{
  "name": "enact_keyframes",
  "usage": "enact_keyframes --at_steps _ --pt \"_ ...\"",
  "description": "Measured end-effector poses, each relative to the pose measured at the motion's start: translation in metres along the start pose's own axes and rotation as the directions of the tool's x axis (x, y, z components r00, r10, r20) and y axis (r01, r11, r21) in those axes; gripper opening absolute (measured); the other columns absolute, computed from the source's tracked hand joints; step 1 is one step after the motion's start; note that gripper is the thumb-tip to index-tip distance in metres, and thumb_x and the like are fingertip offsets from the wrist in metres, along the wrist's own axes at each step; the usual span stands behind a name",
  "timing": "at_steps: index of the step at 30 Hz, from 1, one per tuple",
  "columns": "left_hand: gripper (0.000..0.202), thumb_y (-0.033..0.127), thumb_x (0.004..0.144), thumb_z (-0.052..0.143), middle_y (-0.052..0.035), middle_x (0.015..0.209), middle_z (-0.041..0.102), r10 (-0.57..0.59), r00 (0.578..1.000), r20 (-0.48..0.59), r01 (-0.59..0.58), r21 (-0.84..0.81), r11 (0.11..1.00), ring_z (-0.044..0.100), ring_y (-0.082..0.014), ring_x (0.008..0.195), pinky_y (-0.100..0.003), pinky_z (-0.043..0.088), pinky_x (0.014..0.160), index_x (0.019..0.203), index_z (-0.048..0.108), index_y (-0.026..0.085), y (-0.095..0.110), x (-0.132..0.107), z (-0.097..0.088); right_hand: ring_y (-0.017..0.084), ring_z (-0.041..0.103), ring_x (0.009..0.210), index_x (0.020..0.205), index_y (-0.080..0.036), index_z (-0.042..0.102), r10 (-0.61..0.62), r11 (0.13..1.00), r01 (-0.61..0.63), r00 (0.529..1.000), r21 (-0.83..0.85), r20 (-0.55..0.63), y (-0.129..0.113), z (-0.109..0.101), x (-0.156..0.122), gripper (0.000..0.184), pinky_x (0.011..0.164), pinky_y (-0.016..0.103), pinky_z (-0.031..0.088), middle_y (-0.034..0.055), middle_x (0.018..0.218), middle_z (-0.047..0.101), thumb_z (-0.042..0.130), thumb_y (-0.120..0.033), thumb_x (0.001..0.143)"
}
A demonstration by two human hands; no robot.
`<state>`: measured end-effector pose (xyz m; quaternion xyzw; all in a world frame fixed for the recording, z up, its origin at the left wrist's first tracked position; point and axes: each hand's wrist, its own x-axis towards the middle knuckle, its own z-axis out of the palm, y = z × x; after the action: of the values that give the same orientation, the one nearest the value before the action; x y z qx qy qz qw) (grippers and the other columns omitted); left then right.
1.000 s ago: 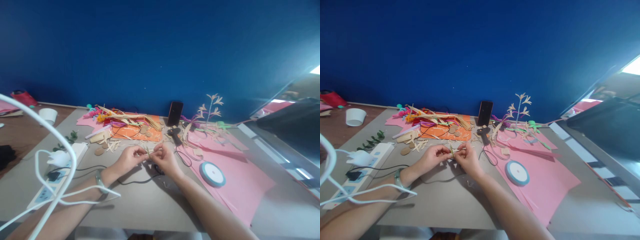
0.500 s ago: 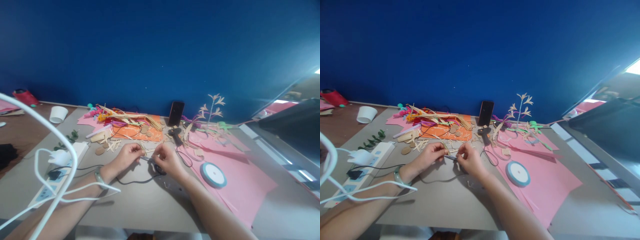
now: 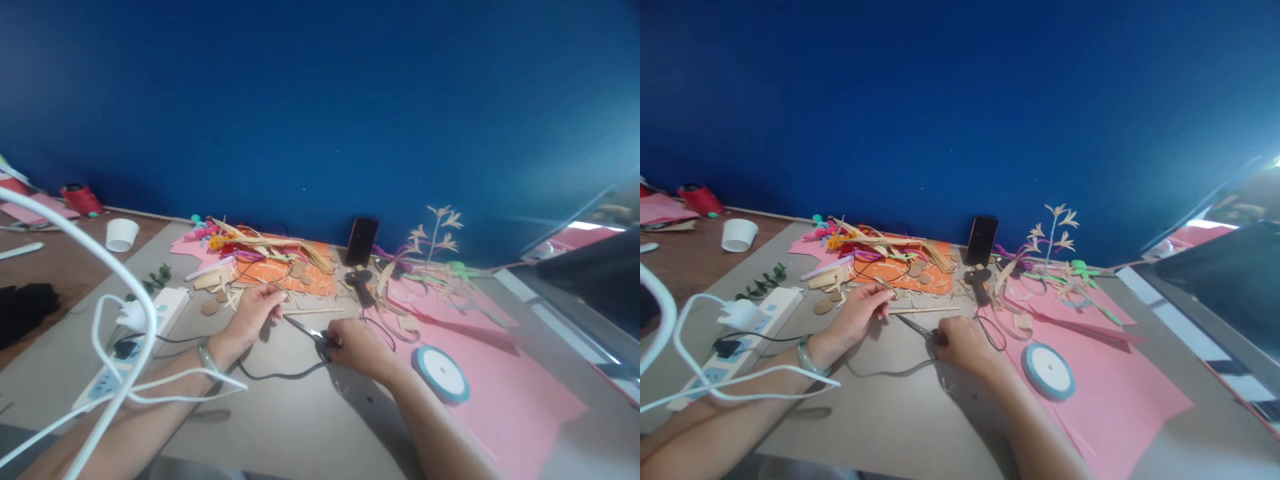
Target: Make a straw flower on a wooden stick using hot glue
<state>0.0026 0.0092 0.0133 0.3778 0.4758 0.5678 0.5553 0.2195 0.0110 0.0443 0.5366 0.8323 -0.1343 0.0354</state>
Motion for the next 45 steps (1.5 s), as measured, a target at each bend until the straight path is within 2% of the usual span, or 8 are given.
enact_keyframes --at_steps 5,10,13,18,21,29,38,45 --pt "0.023 0.035 0.070 0.068 0.0007 0.048 0.059 0.042 0.996 -0.076 -0.044 -0.022 0.999 0.048 -0.0068 0.040 -0.018 0.032 0.042 0.067 0.064 0.013 -0.005 0.006 -0.003 0.018 0.061 0.060 0.067 -0.019 0.065 -0.017 0.954 -0.009 0.996 0.299 0.084 0.019 -0.017 -0.004 0.013 0.054 0.025 0.038 0.0030 0.065 0.069 0.058 -0.012 0.059" --pt "0.024 0.038 0.071 0.069 0.0018 0.050 0.058 0.052 0.990 -0.134 -0.057 -0.034 0.998 0.042 -0.0055 0.038 -0.018 0.028 0.040 0.069 0.064 0.014 -0.008 0.009 -0.005 0.014 0.053 0.055 0.066 -0.019 0.060 0.045 0.873 0.029 0.989 0.486 -0.139 0.025 -0.021 -0.001 0.004 0.051 0.024 0.037 -0.0005 0.060 0.062 0.061 -0.021 0.063" --pt "0.026 0.039 0.070 0.069 0.0016 0.052 0.059 0.063 0.990 -0.126 -0.069 -0.042 0.997 0.042 -0.0054 0.039 -0.019 0.029 0.041 0.070 0.065 0.014 -0.007 0.008 -0.005 0.012 0.046 0.052 0.069 -0.019 0.056 0.073 0.804 0.061 0.977 0.591 -0.201 0.015 -0.015 0.004 0.020 0.048 0.023 0.034 -0.0031 0.057 0.054 0.069 -0.034 0.065" --pt "0.027 0.040 0.067 0.072 -0.0014 0.066 0.065 0.072 0.992 -0.107 -0.080 -0.068 0.994 0.046 -0.0061 0.043 -0.020 0.034 0.043 0.071 0.063 0.015 -0.003 0.007 -0.005 0.010 0.042 0.054 0.072 -0.020 0.053 -0.054 0.837 0.158 0.977 0.524 -0.207 -0.001 -0.005 0.008 0.032 0.051 0.023 0.034 -0.0043 0.064 0.054 0.077 -0.037 0.059" --pt "0.025 0.039 0.067 0.071 -0.0006 0.063 0.064 0.059 0.996 -0.068 -0.064 -0.061 0.996 0.045 -0.0065 0.043 -0.020 0.034 0.043 0.071 0.063 0.016 -0.001 0.006 -0.004 0.011 0.042 0.056 0.074 -0.020 0.053 -0.082 0.846 0.181 0.974 0.501 -0.213 -0.002 0.000 0.009 0.032 0.052 0.022 0.034 -0.0038 0.067 0.055 0.077 -0.037 0.059" --pt "0.010 0.025 0.066 0.066 0.0045 0.045 0.051 0.018 1.000 0.011 -0.017 -0.034 0.999 0.044 -0.0069 0.040 -0.020 0.030 0.043 0.065 0.062 0.016 0.003 0.000 0.002 0.010 0.037 0.057 0.067 -0.020 0.048 -0.064 0.800 0.191 0.970 0.569 -0.236 -0.003 0.009 0.012 0.037 0.053 0.022 0.031 -0.0058 0.062 0.048 0.077 -0.041 0.060" --pt "0.012 0.026 0.066 0.067 0.0047 0.043 0.051 0.013 0.998 0.069 -0.009 -0.047 0.999 0.042 -0.0062 0.039 -0.019 0.030 0.043 0.065 0.063 0.015 0.004 -0.002 0.003 0.009 0.033 0.054 0.064 -0.020 0.046 -0.028 0.740 0.186 0.969 0.646 -0.247 -0.007 0.012 0.012 0.036 0.050 0.021 0.028 -0.0068 0.056 0.044 0.077 -0.039 0.060" --pt "0.017 0.029 0.068 0.069 0.0039 0.049 0.054 0.005 0.998 0.070 0.000 -0.076 0.997 0.044 -0.0062 0.040 -0.020 0.030 0.043 0.068 0.059 0.015 -0.001 -0.002 0.002 0.009 0.031 0.054 0.062 -0.020 0.044 -0.002 0.739 0.185 0.962 0.647 -0.273 -0.009 0.011 0.011 0.038 0.049 0.021 0.027 -0.0075 0.055 0.040 0.077 -0.038 0.061"
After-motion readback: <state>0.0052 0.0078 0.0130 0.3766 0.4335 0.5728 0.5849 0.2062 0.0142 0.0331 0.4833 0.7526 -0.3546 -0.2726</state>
